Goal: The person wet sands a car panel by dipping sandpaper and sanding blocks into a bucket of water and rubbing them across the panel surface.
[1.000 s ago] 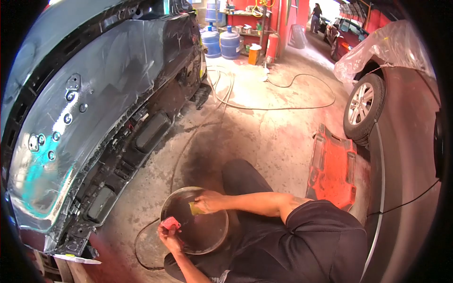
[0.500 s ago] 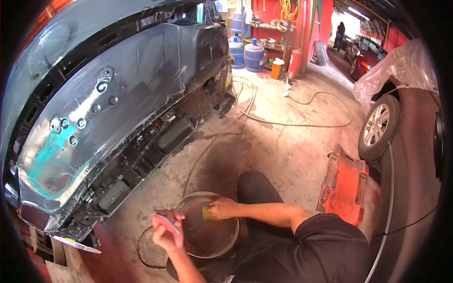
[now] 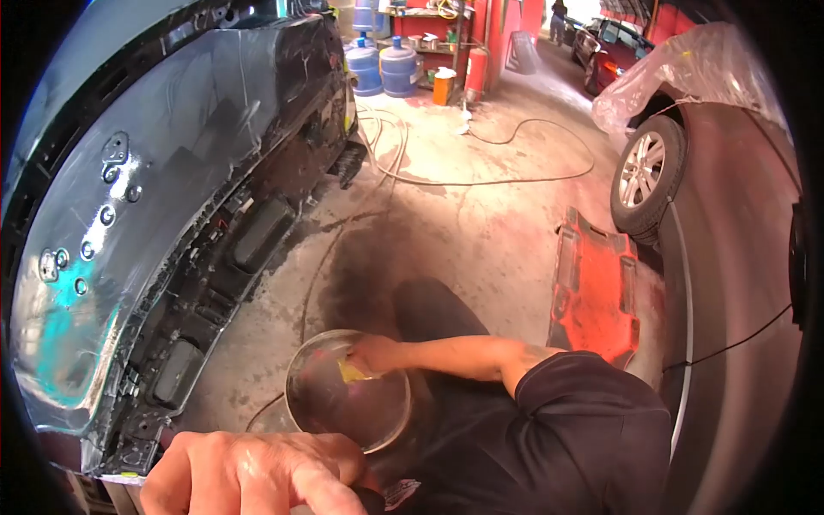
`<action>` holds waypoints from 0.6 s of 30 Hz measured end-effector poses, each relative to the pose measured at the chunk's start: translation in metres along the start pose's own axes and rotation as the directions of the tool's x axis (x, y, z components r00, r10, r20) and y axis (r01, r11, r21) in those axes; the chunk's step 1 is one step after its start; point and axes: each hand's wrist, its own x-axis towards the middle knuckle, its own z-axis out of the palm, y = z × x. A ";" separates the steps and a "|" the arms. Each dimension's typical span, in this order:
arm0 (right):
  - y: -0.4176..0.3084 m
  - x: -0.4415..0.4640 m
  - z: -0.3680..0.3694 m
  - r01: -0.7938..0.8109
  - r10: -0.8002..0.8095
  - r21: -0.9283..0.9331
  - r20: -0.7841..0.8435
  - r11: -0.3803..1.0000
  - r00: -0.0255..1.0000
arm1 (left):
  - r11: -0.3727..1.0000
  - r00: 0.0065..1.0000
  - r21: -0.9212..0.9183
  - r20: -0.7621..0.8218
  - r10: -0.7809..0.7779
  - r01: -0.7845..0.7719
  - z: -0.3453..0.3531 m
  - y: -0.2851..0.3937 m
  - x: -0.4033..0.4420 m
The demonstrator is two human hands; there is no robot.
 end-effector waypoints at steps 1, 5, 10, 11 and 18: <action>0.000 0.000 -0.001 0.009 -0.009 -0.009 0.004 1.000 1.000 | 1.000 1.000 -0.017 0.022 0.011 -0.011 -0.002 -0.001 0.002; 0.000 0.001 -0.005 0.049 -0.048 -0.020 0.028 0.999 0.998 | 0.997 0.998 -0.077 0.060 0.022 -0.017 -0.007 -0.004 0.004; 0.001 0.000 -0.003 0.029 -0.027 0.053 -0.022 0.998 0.999 | 0.992 0.994 -0.105 0.088 -0.062 0.072 -0.011 -0.001 0.009; 0.000 -0.002 -0.005 0.011 -0.006 0.096 -0.045 0.995 0.999 | 0.993 0.995 -0.102 0.078 -0.057 0.065 -0.010 -0.004 0.010; 0.008 0.003 0.006 0.024 -0.024 0.045 -0.008 0.999 1.000 | 0.988 0.994 -0.138 0.085 -0.063 0.074 -0.009 -0.009 0.014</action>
